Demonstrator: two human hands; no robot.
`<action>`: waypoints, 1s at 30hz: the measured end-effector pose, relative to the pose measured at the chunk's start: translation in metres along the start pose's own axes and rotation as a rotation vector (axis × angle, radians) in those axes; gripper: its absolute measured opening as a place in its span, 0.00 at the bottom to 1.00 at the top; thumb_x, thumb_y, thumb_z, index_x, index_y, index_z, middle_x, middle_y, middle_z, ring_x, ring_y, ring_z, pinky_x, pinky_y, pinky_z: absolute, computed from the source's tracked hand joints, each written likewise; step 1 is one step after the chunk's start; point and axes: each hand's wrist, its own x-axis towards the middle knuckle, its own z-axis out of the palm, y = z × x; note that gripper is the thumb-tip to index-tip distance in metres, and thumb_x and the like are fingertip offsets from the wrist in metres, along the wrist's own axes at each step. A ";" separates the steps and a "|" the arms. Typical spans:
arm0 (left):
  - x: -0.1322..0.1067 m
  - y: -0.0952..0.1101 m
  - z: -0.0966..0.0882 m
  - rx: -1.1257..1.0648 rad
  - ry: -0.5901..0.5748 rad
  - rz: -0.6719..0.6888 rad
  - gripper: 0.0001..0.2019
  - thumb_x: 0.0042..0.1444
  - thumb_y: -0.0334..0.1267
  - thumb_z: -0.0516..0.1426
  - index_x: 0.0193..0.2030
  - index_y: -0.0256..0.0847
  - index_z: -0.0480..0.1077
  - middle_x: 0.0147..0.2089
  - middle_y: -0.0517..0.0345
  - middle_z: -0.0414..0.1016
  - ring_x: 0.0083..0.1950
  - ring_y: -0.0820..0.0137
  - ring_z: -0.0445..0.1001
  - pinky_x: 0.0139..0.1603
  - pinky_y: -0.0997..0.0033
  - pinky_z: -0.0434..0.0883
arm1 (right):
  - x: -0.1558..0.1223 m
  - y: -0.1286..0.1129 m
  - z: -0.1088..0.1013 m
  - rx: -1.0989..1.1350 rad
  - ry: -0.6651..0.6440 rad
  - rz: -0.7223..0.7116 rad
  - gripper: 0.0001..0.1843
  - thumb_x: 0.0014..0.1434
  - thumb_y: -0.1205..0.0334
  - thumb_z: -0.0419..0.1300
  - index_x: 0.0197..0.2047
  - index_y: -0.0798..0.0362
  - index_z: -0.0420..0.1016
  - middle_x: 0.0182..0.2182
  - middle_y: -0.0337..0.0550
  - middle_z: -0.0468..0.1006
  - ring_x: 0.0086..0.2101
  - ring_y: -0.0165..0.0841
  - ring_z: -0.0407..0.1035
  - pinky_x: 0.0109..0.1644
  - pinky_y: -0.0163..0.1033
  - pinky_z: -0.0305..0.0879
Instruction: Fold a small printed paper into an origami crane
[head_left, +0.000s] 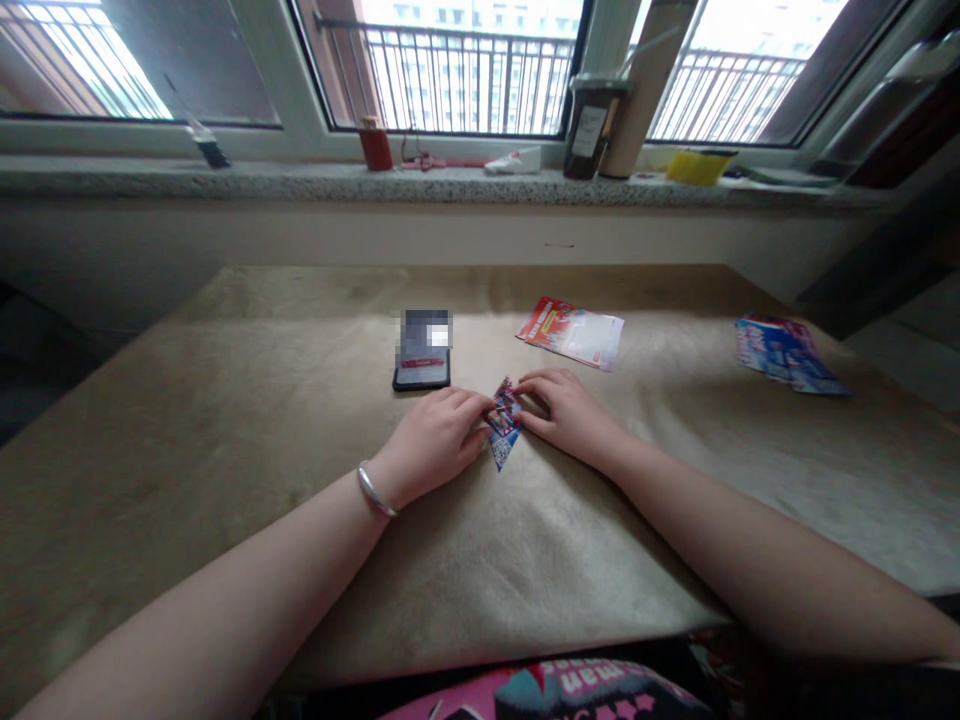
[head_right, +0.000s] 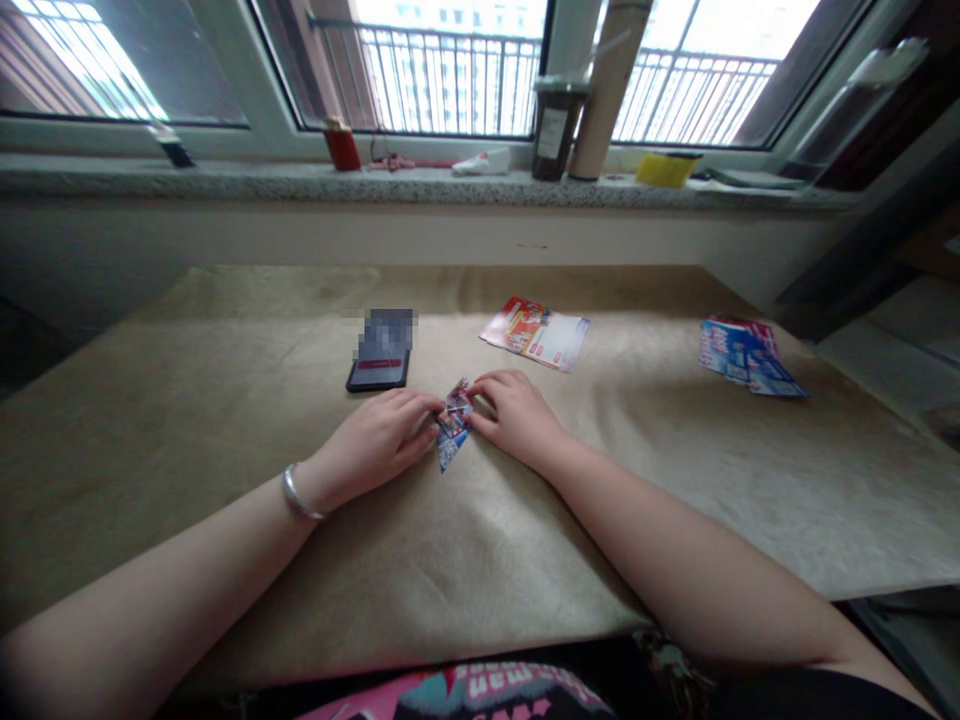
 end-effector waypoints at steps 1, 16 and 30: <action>0.000 0.000 0.000 -0.010 0.004 -0.006 0.11 0.60 0.37 0.54 0.49 0.38 0.68 0.47 0.50 0.73 0.48 0.64 0.71 0.51 0.61 0.69 | 0.000 0.000 0.000 -0.008 -0.004 0.000 0.14 0.55 0.57 0.62 0.44 0.53 0.75 0.45 0.49 0.75 0.48 0.41 0.66 0.54 0.50 0.63; 0.001 -0.005 0.001 -0.081 -0.005 0.008 0.09 0.59 0.34 0.54 0.42 0.42 0.75 0.45 0.53 0.75 0.46 0.66 0.71 0.49 0.62 0.69 | 0.000 0.006 0.003 0.073 0.014 -0.017 0.09 0.53 0.59 0.65 0.38 0.51 0.76 0.45 0.48 0.75 0.47 0.40 0.67 0.54 0.51 0.62; 0.001 -0.011 0.007 -0.137 0.051 0.024 0.05 0.57 0.34 0.57 0.37 0.40 0.75 0.41 0.55 0.77 0.44 0.68 0.73 0.50 0.63 0.70 | 0.003 0.007 0.002 0.153 0.014 -0.182 0.02 0.54 0.65 0.63 0.30 0.51 0.73 0.36 0.43 0.78 0.40 0.35 0.70 0.48 0.45 0.65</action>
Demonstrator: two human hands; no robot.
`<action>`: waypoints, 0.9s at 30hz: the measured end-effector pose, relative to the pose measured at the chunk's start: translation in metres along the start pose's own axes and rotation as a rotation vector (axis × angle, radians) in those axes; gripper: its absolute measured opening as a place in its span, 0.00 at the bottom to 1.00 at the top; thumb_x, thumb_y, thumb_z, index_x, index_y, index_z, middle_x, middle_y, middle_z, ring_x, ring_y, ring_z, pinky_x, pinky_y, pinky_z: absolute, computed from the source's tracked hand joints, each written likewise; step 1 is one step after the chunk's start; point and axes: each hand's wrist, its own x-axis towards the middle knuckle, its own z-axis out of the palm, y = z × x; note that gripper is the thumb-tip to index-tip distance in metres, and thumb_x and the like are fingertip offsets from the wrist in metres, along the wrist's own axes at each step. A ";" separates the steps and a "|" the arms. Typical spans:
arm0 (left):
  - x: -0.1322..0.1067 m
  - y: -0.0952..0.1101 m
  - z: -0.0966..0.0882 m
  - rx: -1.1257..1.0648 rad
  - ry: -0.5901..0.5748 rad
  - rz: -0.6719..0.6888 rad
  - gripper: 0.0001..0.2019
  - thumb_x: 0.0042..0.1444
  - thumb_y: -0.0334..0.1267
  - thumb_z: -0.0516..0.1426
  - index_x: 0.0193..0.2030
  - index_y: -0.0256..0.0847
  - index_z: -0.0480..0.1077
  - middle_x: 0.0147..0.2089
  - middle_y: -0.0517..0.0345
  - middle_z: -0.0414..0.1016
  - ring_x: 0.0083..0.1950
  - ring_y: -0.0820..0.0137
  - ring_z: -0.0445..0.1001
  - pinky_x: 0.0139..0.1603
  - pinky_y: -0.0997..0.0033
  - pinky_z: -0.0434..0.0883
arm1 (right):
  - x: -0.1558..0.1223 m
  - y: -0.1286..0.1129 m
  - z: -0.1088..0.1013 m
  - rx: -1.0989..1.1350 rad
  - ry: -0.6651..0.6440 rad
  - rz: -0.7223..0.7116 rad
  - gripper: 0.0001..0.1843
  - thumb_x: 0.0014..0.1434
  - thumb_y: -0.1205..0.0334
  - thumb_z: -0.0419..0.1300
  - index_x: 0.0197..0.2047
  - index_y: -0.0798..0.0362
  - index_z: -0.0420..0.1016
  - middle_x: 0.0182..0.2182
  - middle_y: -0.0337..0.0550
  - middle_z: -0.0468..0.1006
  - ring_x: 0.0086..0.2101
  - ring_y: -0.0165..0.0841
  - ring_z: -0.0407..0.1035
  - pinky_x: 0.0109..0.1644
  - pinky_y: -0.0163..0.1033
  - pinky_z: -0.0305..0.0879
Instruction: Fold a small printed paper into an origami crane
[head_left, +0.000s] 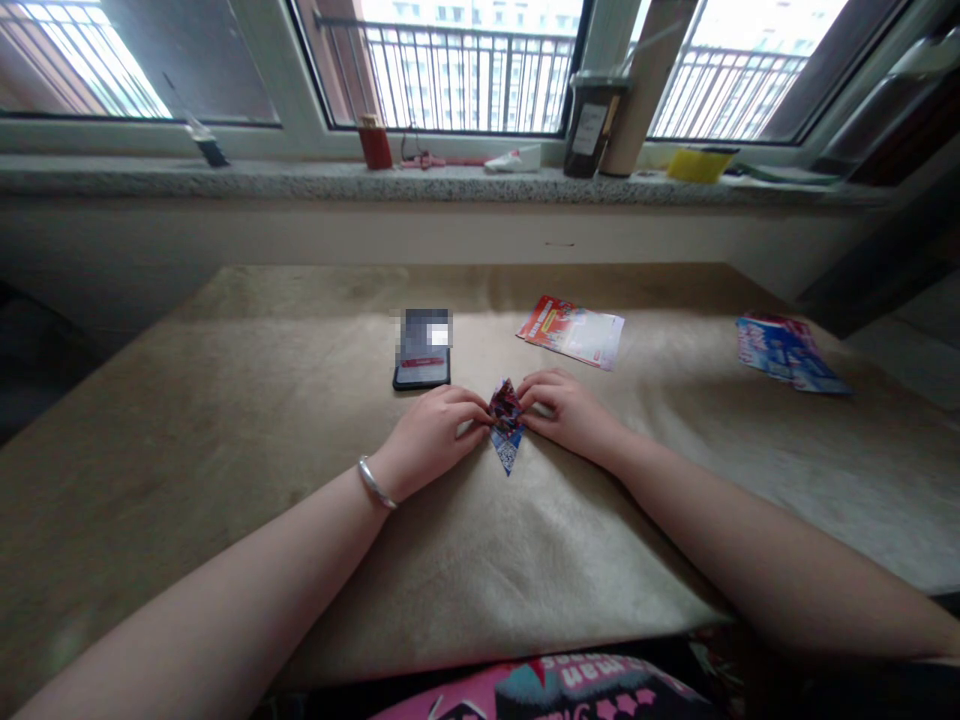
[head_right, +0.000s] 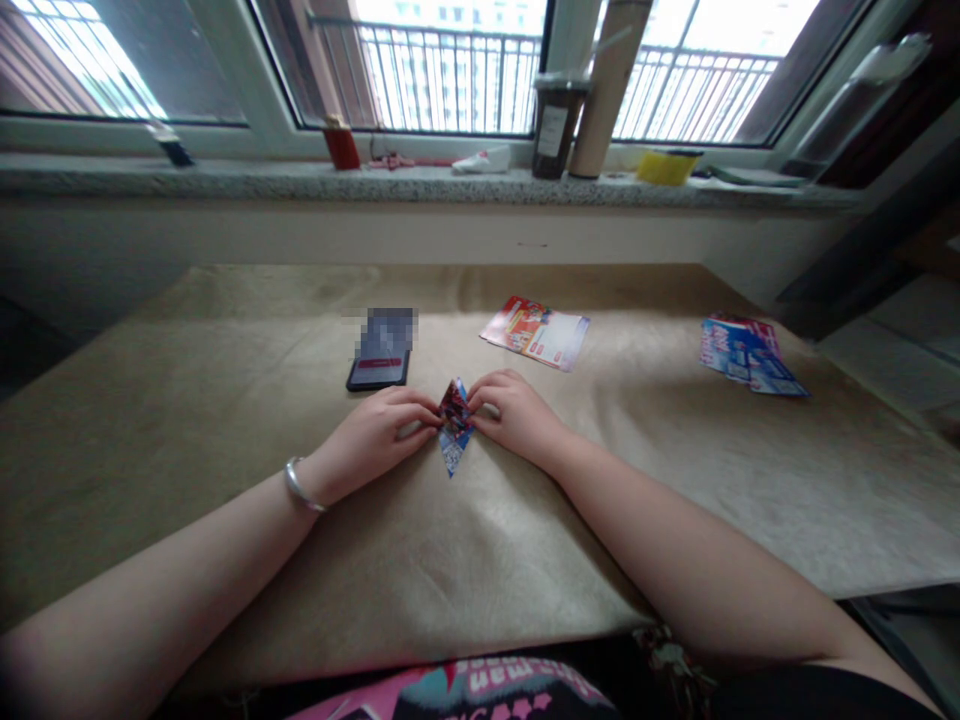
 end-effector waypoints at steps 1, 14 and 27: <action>0.000 -0.001 0.000 -0.010 0.009 0.011 0.05 0.57 0.34 0.57 0.36 0.40 0.74 0.41 0.55 0.77 0.45 0.68 0.73 0.50 0.64 0.70 | 0.000 0.000 0.000 -0.002 -0.003 -0.013 0.02 0.54 0.65 0.62 0.30 0.50 0.73 0.36 0.43 0.78 0.40 0.35 0.70 0.48 0.45 0.65; 0.000 -0.002 0.005 -0.012 0.010 -0.030 0.07 0.57 0.33 0.58 0.43 0.39 0.72 0.41 0.54 0.77 0.44 0.67 0.73 0.47 0.65 0.70 | -0.002 -0.004 0.001 -0.060 -0.086 -0.074 0.03 0.58 0.64 0.59 0.35 0.50 0.74 0.38 0.44 0.77 0.43 0.36 0.68 0.49 0.43 0.66; 0.002 0.002 -0.002 0.109 -0.058 0.053 0.12 0.60 0.28 0.53 0.44 0.45 0.76 0.40 0.55 0.76 0.41 0.68 0.71 0.44 0.68 0.70 | -0.001 -0.018 -0.005 -0.310 -0.148 -0.190 0.13 0.64 0.62 0.53 0.44 0.46 0.78 0.37 0.43 0.78 0.40 0.35 0.67 0.44 0.41 0.65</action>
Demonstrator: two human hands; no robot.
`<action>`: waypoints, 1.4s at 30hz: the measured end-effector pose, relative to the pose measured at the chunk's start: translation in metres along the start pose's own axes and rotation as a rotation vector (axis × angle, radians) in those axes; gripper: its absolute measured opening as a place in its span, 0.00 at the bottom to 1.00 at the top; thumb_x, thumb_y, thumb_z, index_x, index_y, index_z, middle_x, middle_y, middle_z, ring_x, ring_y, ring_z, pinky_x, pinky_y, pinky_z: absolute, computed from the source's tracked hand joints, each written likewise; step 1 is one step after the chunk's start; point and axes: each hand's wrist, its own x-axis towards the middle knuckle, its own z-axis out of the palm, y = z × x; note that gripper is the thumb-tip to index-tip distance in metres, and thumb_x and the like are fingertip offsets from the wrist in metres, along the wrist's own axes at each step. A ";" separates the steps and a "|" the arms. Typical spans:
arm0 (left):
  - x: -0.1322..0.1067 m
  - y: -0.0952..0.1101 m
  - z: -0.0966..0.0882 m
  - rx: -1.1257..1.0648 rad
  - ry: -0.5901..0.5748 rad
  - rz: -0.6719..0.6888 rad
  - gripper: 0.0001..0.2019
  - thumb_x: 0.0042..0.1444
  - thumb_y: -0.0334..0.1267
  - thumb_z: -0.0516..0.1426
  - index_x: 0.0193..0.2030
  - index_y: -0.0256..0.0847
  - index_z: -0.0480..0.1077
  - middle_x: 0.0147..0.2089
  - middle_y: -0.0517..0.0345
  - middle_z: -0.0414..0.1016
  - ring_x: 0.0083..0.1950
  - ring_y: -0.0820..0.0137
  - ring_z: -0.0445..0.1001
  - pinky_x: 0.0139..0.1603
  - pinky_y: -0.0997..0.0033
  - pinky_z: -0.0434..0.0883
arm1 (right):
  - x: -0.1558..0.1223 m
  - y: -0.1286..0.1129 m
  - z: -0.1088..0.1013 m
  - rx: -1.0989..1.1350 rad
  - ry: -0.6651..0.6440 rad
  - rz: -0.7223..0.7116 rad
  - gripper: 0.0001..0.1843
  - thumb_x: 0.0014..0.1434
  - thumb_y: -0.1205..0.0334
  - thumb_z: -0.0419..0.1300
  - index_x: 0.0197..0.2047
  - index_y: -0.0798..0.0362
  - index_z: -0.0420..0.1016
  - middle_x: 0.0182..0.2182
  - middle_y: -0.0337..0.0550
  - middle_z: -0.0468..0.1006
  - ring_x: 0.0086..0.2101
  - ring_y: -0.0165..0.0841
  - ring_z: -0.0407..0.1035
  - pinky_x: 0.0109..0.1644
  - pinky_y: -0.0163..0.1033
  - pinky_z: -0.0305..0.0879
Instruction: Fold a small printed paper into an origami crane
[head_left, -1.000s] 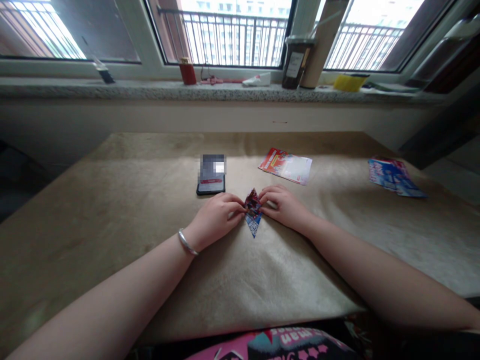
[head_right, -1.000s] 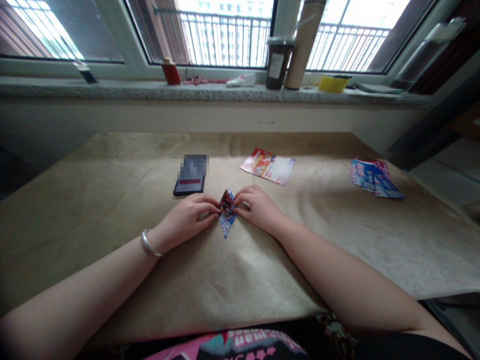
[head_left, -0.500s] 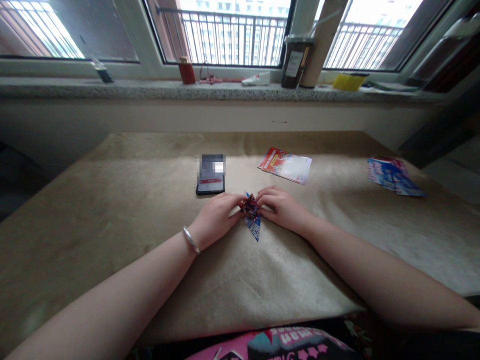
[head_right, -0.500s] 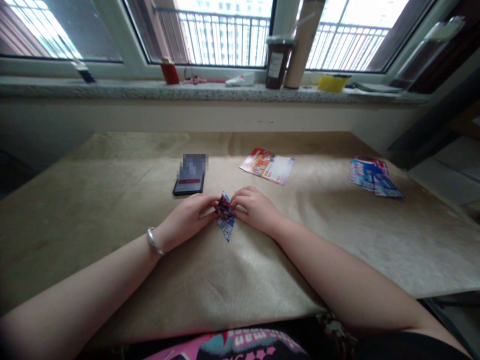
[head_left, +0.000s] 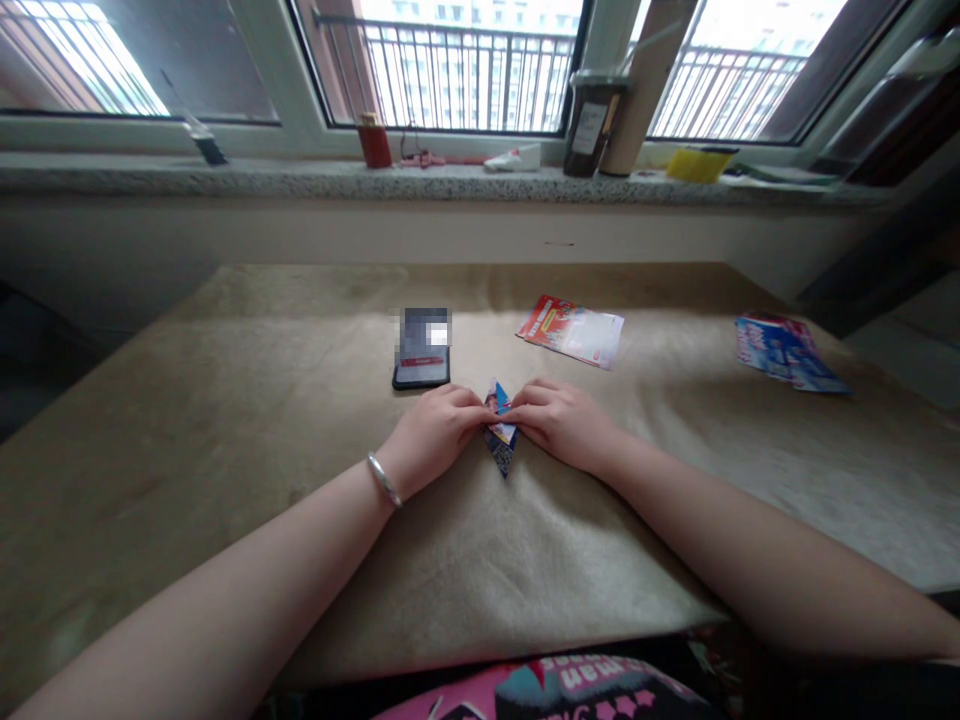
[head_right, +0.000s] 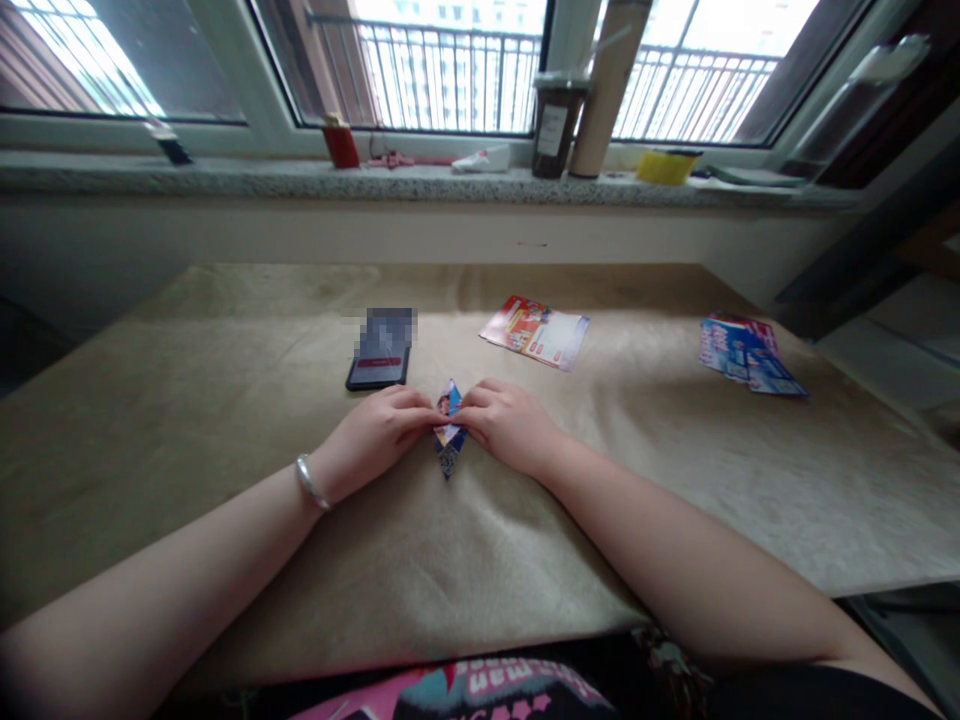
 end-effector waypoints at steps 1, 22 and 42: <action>0.000 0.001 -0.001 0.015 -0.008 -0.001 0.12 0.60 0.29 0.53 0.44 0.45 0.76 0.39 0.55 0.76 0.41 0.68 0.71 0.43 0.68 0.70 | 0.000 -0.001 -0.001 -0.019 -0.005 -0.004 0.12 0.64 0.62 0.53 0.43 0.47 0.79 0.37 0.43 0.78 0.39 0.35 0.67 0.43 0.40 0.65; 0.001 0.021 -0.013 0.350 -0.135 0.030 0.10 0.62 0.35 0.54 0.47 0.45 0.74 0.39 0.55 0.73 0.41 0.66 0.70 0.45 0.64 0.68 | 0.003 -0.015 -0.009 -0.218 -0.127 -0.012 0.12 0.64 0.62 0.53 0.44 0.50 0.77 0.36 0.44 0.76 0.37 0.35 0.65 0.39 0.39 0.61; -0.006 0.010 -0.013 0.266 -0.116 -0.004 0.10 0.62 0.34 0.53 0.42 0.47 0.77 0.38 0.57 0.74 0.40 0.67 0.71 0.42 0.67 0.68 | -0.001 -0.017 -0.022 -0.173 -0.210 0.107 0.13 0.63 0.62 0.52 0.39 0.49 0.80 0.35 0.43 0.77 0.36 0.32 0.66 0.36 0.37 0.57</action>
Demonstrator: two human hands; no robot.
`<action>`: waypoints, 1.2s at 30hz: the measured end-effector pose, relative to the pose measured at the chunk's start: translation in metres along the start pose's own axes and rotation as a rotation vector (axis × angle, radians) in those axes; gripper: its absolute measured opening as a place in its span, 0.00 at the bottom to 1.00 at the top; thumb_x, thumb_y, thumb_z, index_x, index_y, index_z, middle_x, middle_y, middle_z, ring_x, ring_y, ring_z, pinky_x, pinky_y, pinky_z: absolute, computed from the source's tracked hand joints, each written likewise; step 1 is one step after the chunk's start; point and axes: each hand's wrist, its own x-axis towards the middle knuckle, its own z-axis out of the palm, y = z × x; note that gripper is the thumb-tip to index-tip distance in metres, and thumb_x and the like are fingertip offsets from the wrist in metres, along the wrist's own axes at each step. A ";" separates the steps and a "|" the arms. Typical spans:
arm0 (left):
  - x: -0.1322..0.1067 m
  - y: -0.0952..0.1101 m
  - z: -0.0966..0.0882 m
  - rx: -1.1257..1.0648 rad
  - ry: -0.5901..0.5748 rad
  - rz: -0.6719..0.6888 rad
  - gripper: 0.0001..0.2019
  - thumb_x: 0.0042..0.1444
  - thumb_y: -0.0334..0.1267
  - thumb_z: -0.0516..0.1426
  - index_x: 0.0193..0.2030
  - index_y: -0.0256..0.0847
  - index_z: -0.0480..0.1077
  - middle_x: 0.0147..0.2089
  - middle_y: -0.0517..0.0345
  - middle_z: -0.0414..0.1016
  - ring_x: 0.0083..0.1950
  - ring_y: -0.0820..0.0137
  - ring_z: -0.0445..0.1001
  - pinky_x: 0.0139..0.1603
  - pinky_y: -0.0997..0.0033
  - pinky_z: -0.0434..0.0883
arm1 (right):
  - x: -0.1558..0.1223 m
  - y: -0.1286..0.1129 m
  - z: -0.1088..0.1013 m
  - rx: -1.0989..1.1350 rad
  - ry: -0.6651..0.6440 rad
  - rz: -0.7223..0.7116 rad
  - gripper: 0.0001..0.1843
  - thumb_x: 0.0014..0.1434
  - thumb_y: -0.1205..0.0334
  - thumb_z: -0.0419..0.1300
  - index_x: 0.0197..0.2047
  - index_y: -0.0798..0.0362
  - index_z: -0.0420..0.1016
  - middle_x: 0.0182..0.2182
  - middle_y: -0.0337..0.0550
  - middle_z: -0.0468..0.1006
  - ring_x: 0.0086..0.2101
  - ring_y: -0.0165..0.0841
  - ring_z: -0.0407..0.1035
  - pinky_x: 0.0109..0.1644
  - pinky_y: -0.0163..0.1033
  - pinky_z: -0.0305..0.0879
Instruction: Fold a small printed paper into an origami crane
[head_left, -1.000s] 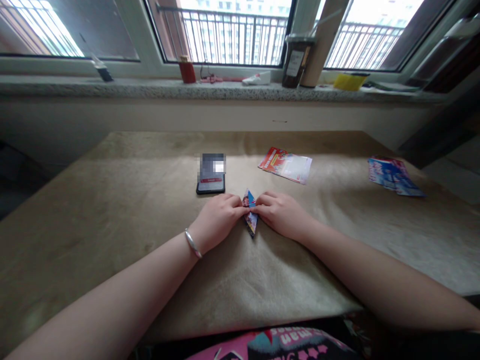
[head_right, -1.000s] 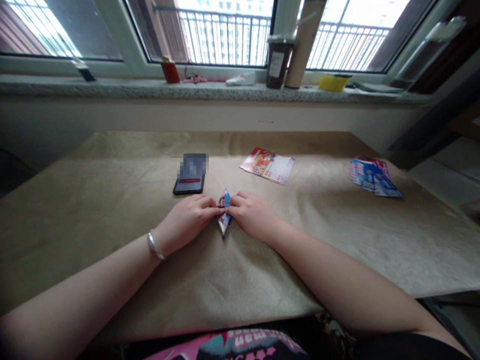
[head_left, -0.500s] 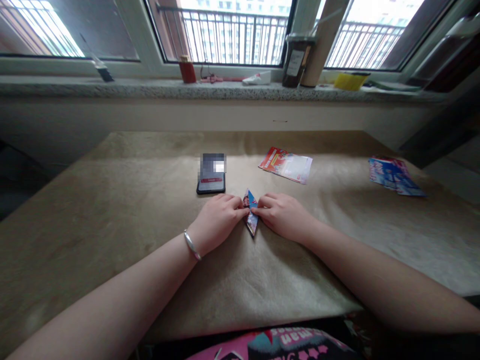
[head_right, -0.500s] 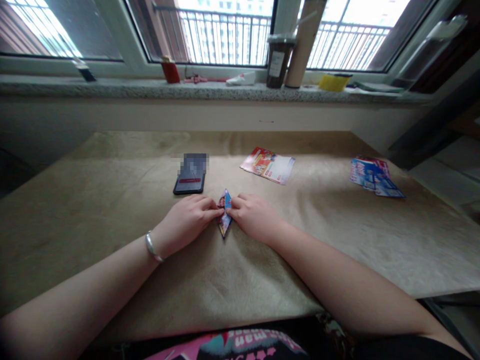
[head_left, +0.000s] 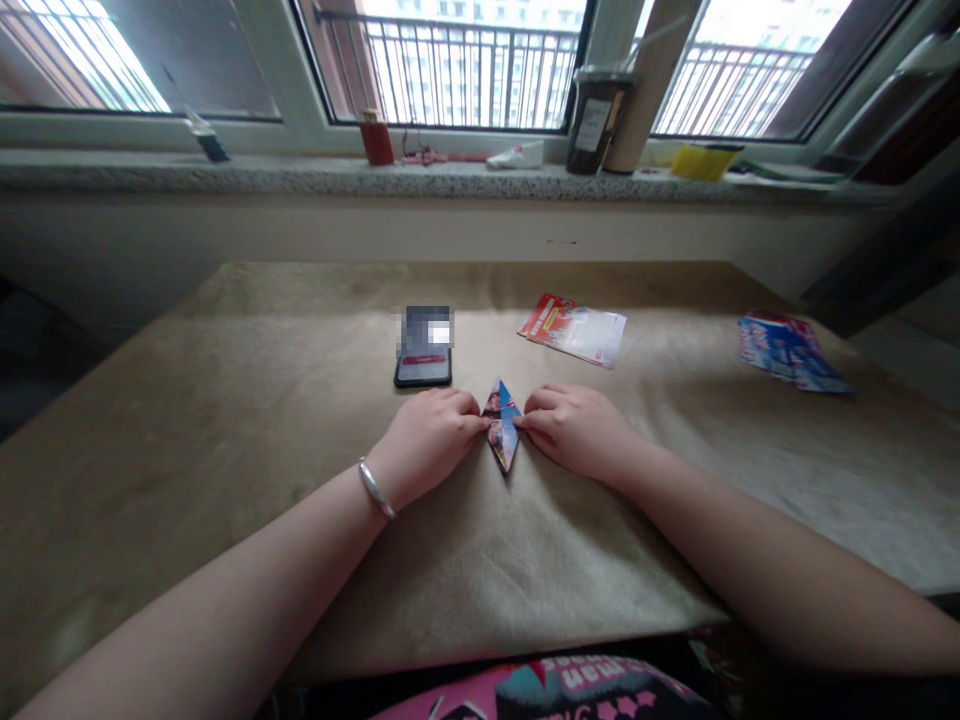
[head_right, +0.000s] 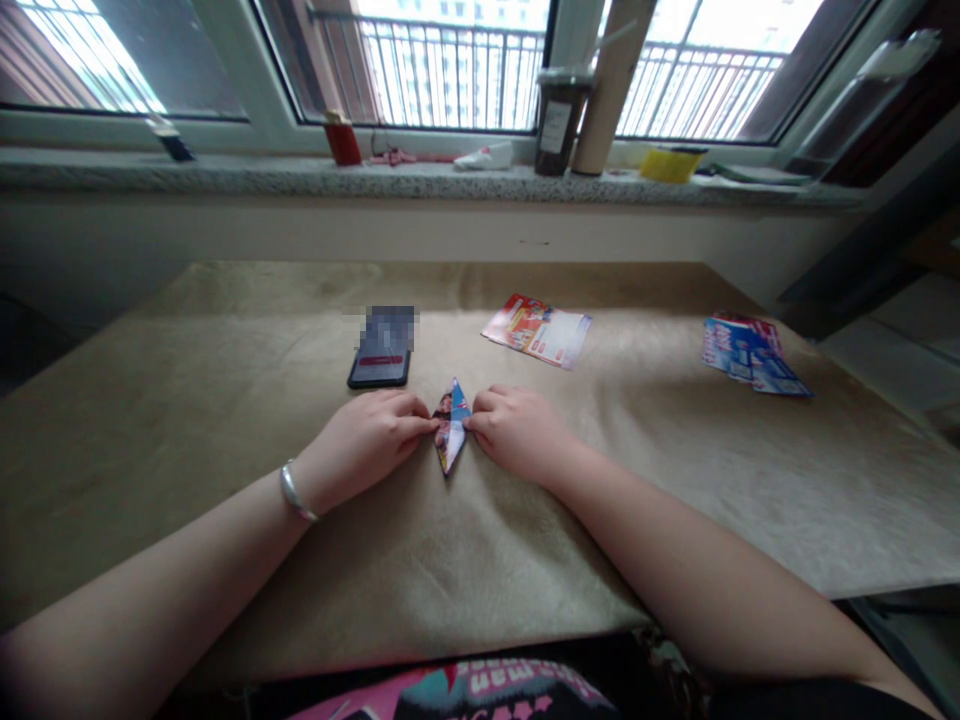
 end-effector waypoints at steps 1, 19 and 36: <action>0.000 0.000 0.000 -0.008 0.002 -0.001 0.10 0.61 0.34 0.53 0.41 0.46 0.77 0.38 0.56 0.75 0.40 0.68 0.71 0.41 0.67 0.68 | -0.001 0.000 0.000 0.000 -0.002 0.001 0.14 0.63 0.62 0.52 0.39 0.49 0.80 0.35 0.43 0.77 0.36 0.32 0.67 0.36 0.37 0.57; 0.001 0.003 0.004 -0.124 0.086 0.134 0.12 0.62 0.34 0.51 0.48 0.42 0.74 0.50 0.52 0.73 0.55 0.65 0.68 0.58 0.61 0.67 | -0.001 0.008 0.008 -0.020 0.023 0.093 0.20 0.66 0.55 0.48 0.54 0.51 0.72 0.52 0.48 0.74 0.46 0.40 0.68 0.49 0.46 0.63; -0.002 -0.002 0.006 -0.259 -0.167 0.065 0.24 0.59 0.36 0.53 0.63 0.38 0.58 0.67 0.48 0.57 0.69 0.63 0.53 0.66 0.59 0.58 | 0.000 0.031 0.031 0.118 0.086 0.096 0.20 0.64 0.59 0.52 0.58 0.49 0.69 0.58 0.52 0.67 0.58 0.43 0.59 0.59 0.52 0.59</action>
